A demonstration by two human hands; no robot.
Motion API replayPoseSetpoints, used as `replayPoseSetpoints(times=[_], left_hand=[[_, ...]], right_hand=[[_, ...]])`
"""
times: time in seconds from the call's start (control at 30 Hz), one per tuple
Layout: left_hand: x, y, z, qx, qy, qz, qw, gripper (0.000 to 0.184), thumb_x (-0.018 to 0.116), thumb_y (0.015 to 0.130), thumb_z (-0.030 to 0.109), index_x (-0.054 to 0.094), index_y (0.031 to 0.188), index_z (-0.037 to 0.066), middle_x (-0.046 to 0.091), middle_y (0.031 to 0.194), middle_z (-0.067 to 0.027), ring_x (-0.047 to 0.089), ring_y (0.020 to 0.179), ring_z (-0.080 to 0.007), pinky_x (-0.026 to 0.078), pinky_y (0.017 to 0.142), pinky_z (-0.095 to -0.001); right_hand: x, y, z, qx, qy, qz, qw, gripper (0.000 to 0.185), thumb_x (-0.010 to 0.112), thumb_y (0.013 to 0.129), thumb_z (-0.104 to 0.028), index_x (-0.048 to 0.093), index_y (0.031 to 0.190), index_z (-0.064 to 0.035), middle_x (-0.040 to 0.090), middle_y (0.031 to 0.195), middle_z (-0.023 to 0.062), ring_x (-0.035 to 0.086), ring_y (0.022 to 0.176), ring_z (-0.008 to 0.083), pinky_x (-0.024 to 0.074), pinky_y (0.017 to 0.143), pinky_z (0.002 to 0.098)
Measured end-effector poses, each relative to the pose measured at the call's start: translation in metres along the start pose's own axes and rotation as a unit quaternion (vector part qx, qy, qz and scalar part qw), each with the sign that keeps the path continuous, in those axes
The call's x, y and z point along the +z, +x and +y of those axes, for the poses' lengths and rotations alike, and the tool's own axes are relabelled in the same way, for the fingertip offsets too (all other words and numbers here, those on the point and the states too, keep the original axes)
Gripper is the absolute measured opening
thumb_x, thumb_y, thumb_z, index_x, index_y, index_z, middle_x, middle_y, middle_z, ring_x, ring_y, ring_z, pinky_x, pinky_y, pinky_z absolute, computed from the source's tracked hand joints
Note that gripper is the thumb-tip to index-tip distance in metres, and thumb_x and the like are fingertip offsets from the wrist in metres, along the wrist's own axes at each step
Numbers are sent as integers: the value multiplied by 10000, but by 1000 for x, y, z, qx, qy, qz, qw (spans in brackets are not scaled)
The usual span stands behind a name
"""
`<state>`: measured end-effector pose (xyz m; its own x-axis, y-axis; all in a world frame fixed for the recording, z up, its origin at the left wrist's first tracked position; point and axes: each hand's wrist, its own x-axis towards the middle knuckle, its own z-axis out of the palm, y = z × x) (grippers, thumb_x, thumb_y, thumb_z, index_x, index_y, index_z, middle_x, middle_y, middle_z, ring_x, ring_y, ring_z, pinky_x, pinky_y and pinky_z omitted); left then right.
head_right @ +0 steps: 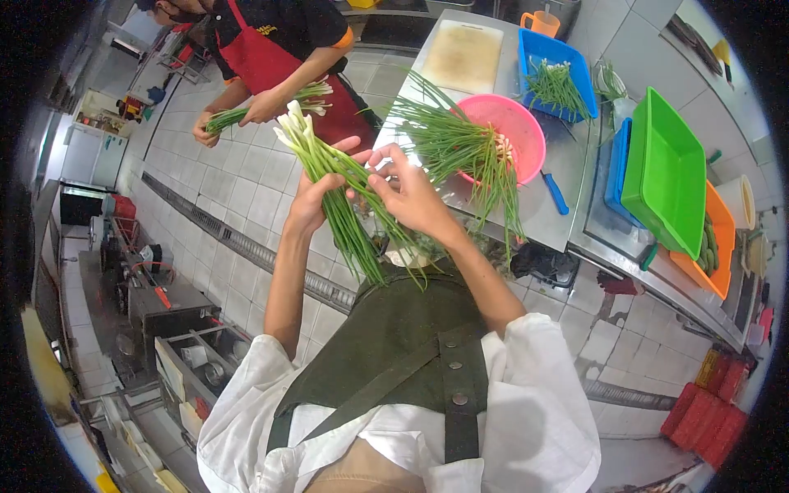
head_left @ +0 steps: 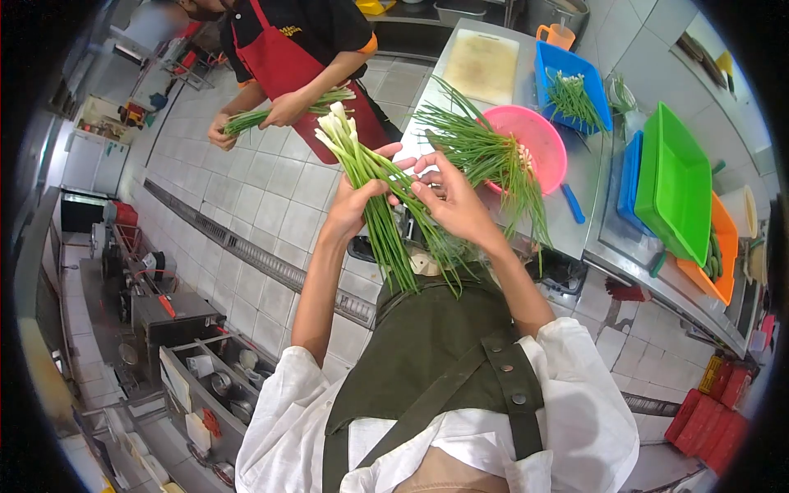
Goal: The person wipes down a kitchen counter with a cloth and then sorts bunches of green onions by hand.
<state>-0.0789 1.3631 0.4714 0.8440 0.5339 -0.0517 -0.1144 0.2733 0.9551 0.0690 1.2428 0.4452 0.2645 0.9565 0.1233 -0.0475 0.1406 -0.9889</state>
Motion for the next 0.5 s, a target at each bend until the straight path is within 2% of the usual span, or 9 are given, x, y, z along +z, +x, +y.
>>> replayPoseSetpoints(times=[0.03, 0.07, 0.1, 0.13, 0.27, 0.33, 0.47, 0.5], left_hand=[[0, 0, -2, -1, 0, -2, 1000, 661, 544, 769, 68, 347, 1392, -34, 541, 1288, -215, 622, 971, -185, 533, 726, -256], [0, 0, -4, 4, -29, -3, 1000, 645, 528, 779, 43, 345, 1393, -32, 527, 1297, -234, 600, 1054, -205, 539, 723, -255], [0, 1, -5, 10, -57, -2, 998, 629, 512, 790, 18, 344, 1395, -30, 513, 1306, -254, 577, 1136, -225, 546, 720, -254], [0, 1, -5, 9, -56, -3, 998, 629, 512, 790, 18, 344, 1395, -30, 513, 1306, -254, 577, 1136, -225, 546, 720, -254], [1, 0, -8, 16, -68, -3, 998, 680, 532, 771, 53, 326, 1414, -20, 507, 1320, -244, 593, 1048, -179, 508, 698, -221], [-1, -1, -11, 17, -63, 4, 998, 714, 543, 748, 82, 322, 1420, -19, 511, 1321, -233, 598, 1005, -163, 488, 682, -207], [-1, -2, -14, 12, -49, 9, 999, 718, 572, 761, 91, 316, 1423, -19, 500, 1333, -236, 597, 982, -154, 483, 695, -201], [-1, -3, -14, 12, -44, 10, 999, 720, 579, 765, 92, 313, 1425, -20, 494, 1339, -238, 596, 976, -152, 482, 699, -203]], right_hand=[[0, -1, -2, -10, -8, 5, 1000, 174, 555, 929, -63, 514, 1097, -40, 609, 864, 49, 563, 837, 92, 452, 729, 256], [-1, -1, -2, -10, -8, 7, 1000, 174, 555, 929, -63, 514, 1097, -40, 609, 864, 49, 563, 837, 92, 452, 729, 256], [-2, 0, -1, -27, -68, -11, 997, 136, 549, 925, -48, 547, 1059, -25, 615, 861, 45, 555, 824, 82, 449, 721, 248], [-1, 0, 0, -43, -126, -28, 991, 110, 542, 920, -33, 580, 1021, -9, 622, 859, 41, 547, 811, 72, 447, 714, 241], [7, -6, -2, -31, -91, 16, 995, 87, 569, 892, -24, 623, 955, 4, 630, 847, 29, 539, 790, 68, 446, 706, 243], [9, -8, -7, -13, -58, 34, 998, 156, 626, 821, -65, 637, 969, -16, 599, 743, 41, 511, 650, 85, 431, 579, 287], [6, -10, -9, -19, -93, 24, 995, 200, 655, 802, -86, 629, 988, -18, 600, 747, 38, 508, 644, 86, 429, 578, 280], [5, -10, -9, -35, -108, 18, 993, 193, 661, 814, -78, 622, 990, -11, 594, 790, 14, 497, 686, 63, 415, 602, 249]])
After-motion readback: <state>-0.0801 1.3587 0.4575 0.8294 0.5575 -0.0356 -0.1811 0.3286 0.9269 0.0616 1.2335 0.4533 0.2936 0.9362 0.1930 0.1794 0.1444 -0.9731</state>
